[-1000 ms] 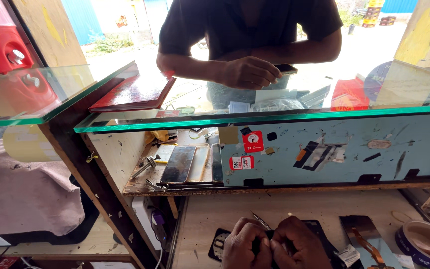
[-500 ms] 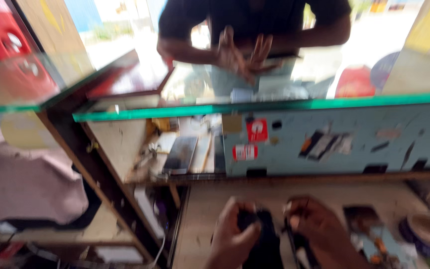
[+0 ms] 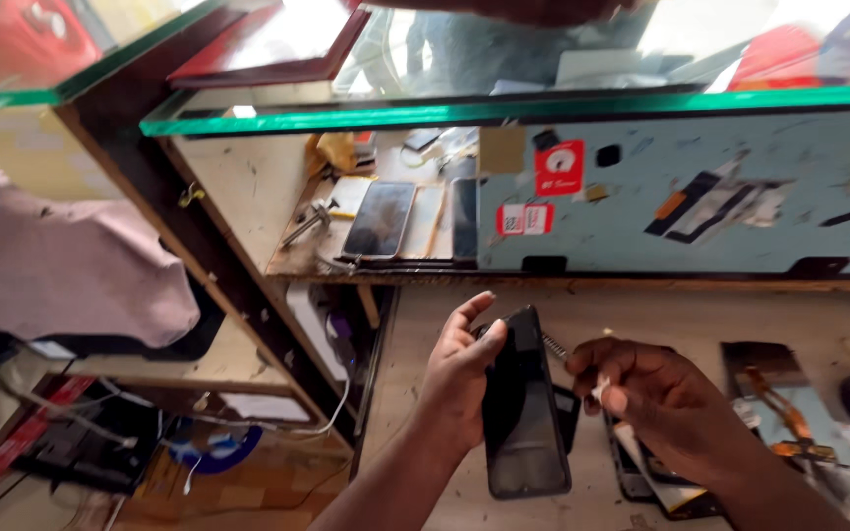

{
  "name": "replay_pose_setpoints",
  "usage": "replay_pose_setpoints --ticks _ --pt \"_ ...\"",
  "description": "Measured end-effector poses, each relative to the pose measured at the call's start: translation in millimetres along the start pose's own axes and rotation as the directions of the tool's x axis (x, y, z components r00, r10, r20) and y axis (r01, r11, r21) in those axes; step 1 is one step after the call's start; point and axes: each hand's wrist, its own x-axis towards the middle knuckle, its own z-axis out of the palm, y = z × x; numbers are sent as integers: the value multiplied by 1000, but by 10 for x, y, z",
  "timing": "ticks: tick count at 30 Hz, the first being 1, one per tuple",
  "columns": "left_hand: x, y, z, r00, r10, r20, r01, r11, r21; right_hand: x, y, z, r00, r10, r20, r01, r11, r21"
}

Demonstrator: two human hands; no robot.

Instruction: The person uses a screwdriver to unscrew and open the back of a smartphone at a repair counter, removes the back cover and works on the internal components, then reassembles the phone and presses the screen into place while customers stand at the counter.

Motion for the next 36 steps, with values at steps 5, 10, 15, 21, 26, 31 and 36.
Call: replay_pose_setpoints --ticks 5,10,15,21,26,31,36 --pt "67 -56 -87 998 15 61 -13 999 -38 15 95 116 988 87 128 -95 994 57" --pt "35 -82 -64 994 14 113 -10 999 -41 -20 76 148 977 124 173 -127 992 4" --pt "11 -60 -28 992 35 121 -35 999 -5 -27 82 146 975 179 132 -180 984 -3" --pt "-22 -47 19 988 68 141 -70 997 12 -43 123 94 972 210 106 -205 977 -56" --pt "-29 -39 37 989 95 111 -102 992 68 -43 191 49 969 248 17 -245 964 -107" --pt "-30 -31 48 984 126 123 -136 988 75 -30 193 49 964 266 -1 -265 958 -111" --pt "-28 -30 61 975 151 160 -162 985 58 -27 158 65 958 288 -21 -285 936 -207"
